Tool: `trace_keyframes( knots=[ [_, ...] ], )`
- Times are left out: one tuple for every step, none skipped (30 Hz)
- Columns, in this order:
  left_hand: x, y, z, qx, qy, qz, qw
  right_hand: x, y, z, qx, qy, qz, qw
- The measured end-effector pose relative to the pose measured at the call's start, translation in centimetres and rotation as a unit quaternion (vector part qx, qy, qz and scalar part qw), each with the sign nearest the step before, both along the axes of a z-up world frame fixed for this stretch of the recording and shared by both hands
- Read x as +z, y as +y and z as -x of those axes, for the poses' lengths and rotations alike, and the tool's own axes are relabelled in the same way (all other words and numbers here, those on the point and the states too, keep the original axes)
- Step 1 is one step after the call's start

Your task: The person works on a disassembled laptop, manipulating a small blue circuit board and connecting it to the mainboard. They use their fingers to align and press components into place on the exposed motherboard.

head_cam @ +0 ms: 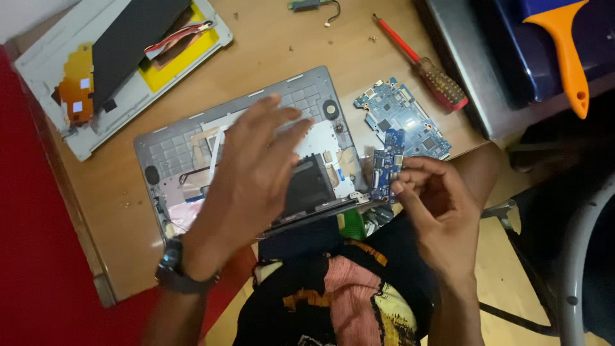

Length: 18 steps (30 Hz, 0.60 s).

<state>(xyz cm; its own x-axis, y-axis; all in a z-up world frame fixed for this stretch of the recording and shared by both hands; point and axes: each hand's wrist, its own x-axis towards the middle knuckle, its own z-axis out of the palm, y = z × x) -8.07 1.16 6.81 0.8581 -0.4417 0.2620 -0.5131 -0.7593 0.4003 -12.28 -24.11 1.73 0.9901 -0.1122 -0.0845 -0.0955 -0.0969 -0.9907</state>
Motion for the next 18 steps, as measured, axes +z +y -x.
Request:
trace_keyframes(
  knots=[
    [0.2, 0.6, -0.2, 0.003, -0.001, 0.0, 1.0, 0.1, 0.2, -0.1, 0.003, -0.001, 0.0, 1.0],
    [0.4, 1.2, -0.4, -0.006, 0.013, 0.027, 1.0, 0.1, 0.4, -0.1, 0.003, 0.019, 0.002, 1.0],
    [0.6, 1.7, -0.6, -0.017, 0.026, 0.055, 0.998, 0.2, 0.5, -0.2, 0.002, 0.039, 0.005, 0.999],
    [0.5, 1.7, -0.8, -0.016, 0.025, 0.056, 0.998, 0.1, 0.7, -0.4, 0.003, 0.038, 0.006, 0.999],
    [0.4, 1.7, -1.0, -0.014, 0.054, 0.062, 0.997, 0.1, 0.8, -0.5, 0.027, 0.028, 0.015, 0.999],
    [0.3, 1.7, -1.2, -0.012, 0.082, 0.068, 0.994, 0.1, 1.0, -0.7, 0.05, 0.019, 0.023, 0.998],
    [-0.2, 1.3, -1.4, -0.012, 0.082, 0.069, 0.994, 0.1, 1.2, -0.8, 0.051, 0.019, 0.024, 0.998],
    [-0.8, 0.8, -1.6, -0.04, 0.089, 0.061, 0.993, 0.0, 1.4, -1.0, 0.057, 0.035, 0.028, 0.997],
    [-1.4, 0.4, -1.8, -0.068, 0.094, 0.052, 0.992, -0.1, 1.6, -1.1, 0.064, 0.05, 0.032, 0.996],
    [-1.9, 0.2, -2.1, -0.068, 0.093, 0.053, 0.992, -0.6, 1.8, -1.2, 0.063, 0.049, 0.033, 0.996],
    [-2.4, -0.2, -2.4, -0.085, 0.1, 0.047, 0.99, -1.1, 2.0, -1.3, 0.063, 0.044, 0.004, 0.997],
    [-2.9, -0.5, -2.8, -0.103, 0.108, 0.041, 0.988, -1.6, 2.2, -1.4, 0.062, 0.039, -0.024, 0.997],
    [-3.5, -0.7, -3.2, -0.103, 0.108, 0.042, 0.988, -1.0, 2.4, -1.4, 0.062, 0.039, -0.023, 0.997],
    [-4.2, -0.9, -3.6, -0.109, 0.1, 0.063, 0.987, -0.4, 2.6, -1.5, 0.065, 0.031, 0.019, 0.997],
    [-4.8, -1.1, -4.0, -0.112, 0.093, 0.083, 0.986, 0.1, 2.8, -1.6, 0.071, 0.022, 0.06, 0.995],
    [-5.1, -1.3, -4.3, -0.111, 0.093, 0.084, 0.986, -0.1, 2.8, -1.6, 0.072, 0.023, 0.061, 0.995],
    [-5.3, -1.6, -4.6, -0.116, 0.107, 0.088, 0.984, -0.3, 2.9, -1.6, 0.065, 0.025, 0.059, 0.996],
    [-5.5, -1.8, -5.0, -0.121, 0.12, 0.092, 0.981, -0.5, 2.9, -1.6, 0.058, 0.026, 0.057, 0.996]
  ],
)
